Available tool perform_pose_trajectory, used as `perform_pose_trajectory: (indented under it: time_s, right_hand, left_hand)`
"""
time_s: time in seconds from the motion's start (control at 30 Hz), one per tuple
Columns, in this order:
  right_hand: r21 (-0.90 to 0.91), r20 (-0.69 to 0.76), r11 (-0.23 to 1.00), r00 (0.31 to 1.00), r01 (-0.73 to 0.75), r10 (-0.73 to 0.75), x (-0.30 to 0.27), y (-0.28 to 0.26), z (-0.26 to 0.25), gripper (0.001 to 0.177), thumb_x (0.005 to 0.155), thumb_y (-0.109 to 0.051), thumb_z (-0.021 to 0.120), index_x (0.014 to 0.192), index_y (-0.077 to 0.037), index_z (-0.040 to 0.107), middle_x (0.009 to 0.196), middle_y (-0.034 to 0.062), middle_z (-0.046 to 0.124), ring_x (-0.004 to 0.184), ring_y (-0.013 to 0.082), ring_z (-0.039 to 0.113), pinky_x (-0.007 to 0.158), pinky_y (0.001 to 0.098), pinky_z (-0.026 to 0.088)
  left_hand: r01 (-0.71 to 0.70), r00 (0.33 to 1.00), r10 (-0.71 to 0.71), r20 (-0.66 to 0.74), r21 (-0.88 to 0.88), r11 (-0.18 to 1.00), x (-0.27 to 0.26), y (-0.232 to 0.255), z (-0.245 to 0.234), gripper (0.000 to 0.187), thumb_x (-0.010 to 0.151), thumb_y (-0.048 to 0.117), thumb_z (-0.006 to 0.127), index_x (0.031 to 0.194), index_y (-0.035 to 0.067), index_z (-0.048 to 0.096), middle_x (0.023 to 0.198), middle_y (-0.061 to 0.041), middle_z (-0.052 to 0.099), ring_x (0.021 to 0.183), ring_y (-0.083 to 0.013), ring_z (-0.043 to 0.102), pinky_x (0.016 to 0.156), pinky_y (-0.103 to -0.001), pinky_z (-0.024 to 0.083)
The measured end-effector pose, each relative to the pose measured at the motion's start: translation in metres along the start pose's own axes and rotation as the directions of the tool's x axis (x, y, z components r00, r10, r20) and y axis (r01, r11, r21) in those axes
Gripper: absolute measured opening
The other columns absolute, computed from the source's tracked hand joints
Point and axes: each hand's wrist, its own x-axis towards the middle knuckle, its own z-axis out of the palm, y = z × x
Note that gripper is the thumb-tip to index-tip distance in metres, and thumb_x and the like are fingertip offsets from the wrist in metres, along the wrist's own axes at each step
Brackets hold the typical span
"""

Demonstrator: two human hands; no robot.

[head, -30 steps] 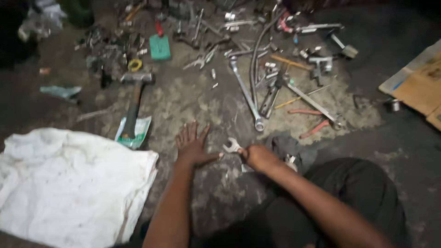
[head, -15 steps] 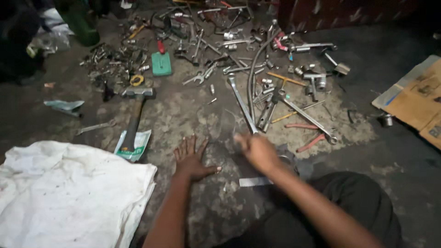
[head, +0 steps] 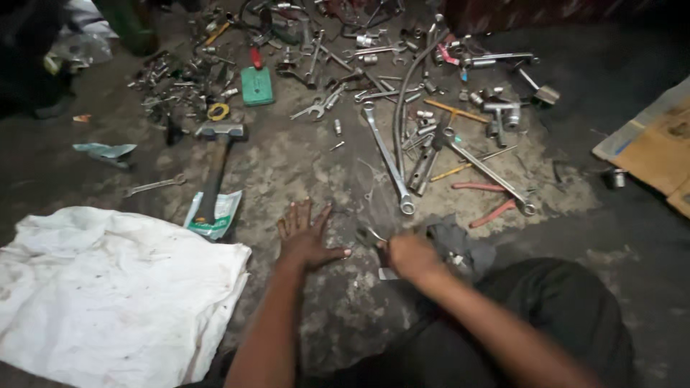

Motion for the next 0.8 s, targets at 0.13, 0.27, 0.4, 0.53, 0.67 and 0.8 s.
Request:
perform_pose_trajectory:
  time_s: [0.13, 0.27, 0.4, 0.53, 0.67, 0.8]
  right_hand:
    - [-0.064, 0.014, 0.994, 0.996, 0.088, -0.088, 0.010, 0.004, -0.017, 0.057, 0.097, -0.054, 0.048, 0.095, -0.005, 0.077, 0.094, 0.0265, 0.072, 0.089, 0.0461, 0.071, 0.079, 0.0575, 0.054]
    - [0.324, -0.375, 0.919, 0.922, 0.225, -0.093, 0.005, 0.006, -0.017, 0.052, 0.104, -0.046, 0.044, 0.102, -0.003, 0.073, 0.094, 0.0280, 0.071, 0.090, 0.0480, 0.068, 0.076, 0.0569, 0.054]
    - [-0.080, 0.092, 0.986, 0.986, 0.146, -0.139, -0.013, 0.002, 0.012, 0.045, 0.097, -0.045, 0.056, 0.094, -0.006, 0.077, 0.093, 0.0244, 0.071, 0.091, 0.0440, 0.071, 0.082, 0.0540, 0.054]
    - [-0.023, -0.088, 0.967, 0.963, 0.253, -0.254, -0.001, 0.004, -0.021, 0.037, 0.096, -0.040, 0.061, 0.096, -0.006, 0.073, 0.090, 0.0244, 0.072, 0.088, 0.0445, 0.071, 0.077, 0.0545, 0.055]
    - [0.086, -0.182, 0.983, 0.973, 0.161, -0.143, -0.010, -0.001, -0.056, 0.031, 0.098, -0.033, 0.061, 0.110, -0.005, 0.067, 0.090, 0.0273, 0.071, 0.089, 0.0473, 0.069, 0.077, 0.0560, 0.053]
    - [0.100, -0.100, 0.980, 0.982, 0.173, -0.163, -0.019, 0.019, -0.079, 0.025, 0.088, -0.021, 0.064, 0.109, -0.008, 0.071, 0.095, 0.0253, 0.071, 0.091, 0.0442, 0.070, 0.080, 0.0534, 0.054]
  left_hand:
    - [0.028, 0.997, -0.030, 0.072, 0.039, 0.999, -0.003, 0.005, -0.001, 0.125, 0.058, 0.082, 0.077, 0.162, 0.041, 0.019, 0.172, -0.010, -0.003, 0.157, -0.0387, -0.010, 0.121, -0.064, -0.003]
    - [-0.006, 1.000, 0.006, 0.005, -0.001, 1.000, 0.001, 0.000, 0.000, 0.124, 0.059, 0.082, 0.077, 0.161, 0.039, 0.022, 0.173, -0.011, -0.002, 0.158, -0.0392, -0.008, 0.122, -0.064, -0.003]
    - [0.039, 0.998, -0.039, 0.048, -0.004, 0.999, -0.003, 0.009, -0.006, 0.125, 0.057, 0.081, 0.078, 0.161, 0.040, 0.021, 0.172, -0.010, -0.002, 0.158, -0.0382, -0.009, 0.122, -0.063, -0.003]
    - [0.061, 0.993, -0.060, -0.099, 0.011, 0.998, -0.006, 0.022, 0.005, 0.123, 0.061, 0.083, 0.077, 0.162, 0.030, 0.028, 0.173, -0.015, 0.002, 0.160, -0.0370, -0.006, 0.124, -0.065, -0.004]
    - [0.014, 0.979, -0.018, -0.202, -0.018, 1.000, -0.006, 0.027, 0.003, 0.129, 0.059, 0.082, 0.077, 0.161, 0.023, 0.025, 0.171, -0.017, 0.001, 0.157, -0.0395, -0.008, 0.121, -0.062, -0.003]
    - [0.005, 0.992, -0.006, -0.124, -0.007, 1.000, -0.004, 0.022, -0.001, 0.121, 0.063, 0.077, 0.079, 0.161, 0.032, 0.025, 0.172, -0.015, -0.001, 0.156, -0.0410, -0.010, 0.121, -0.061, -0.004]
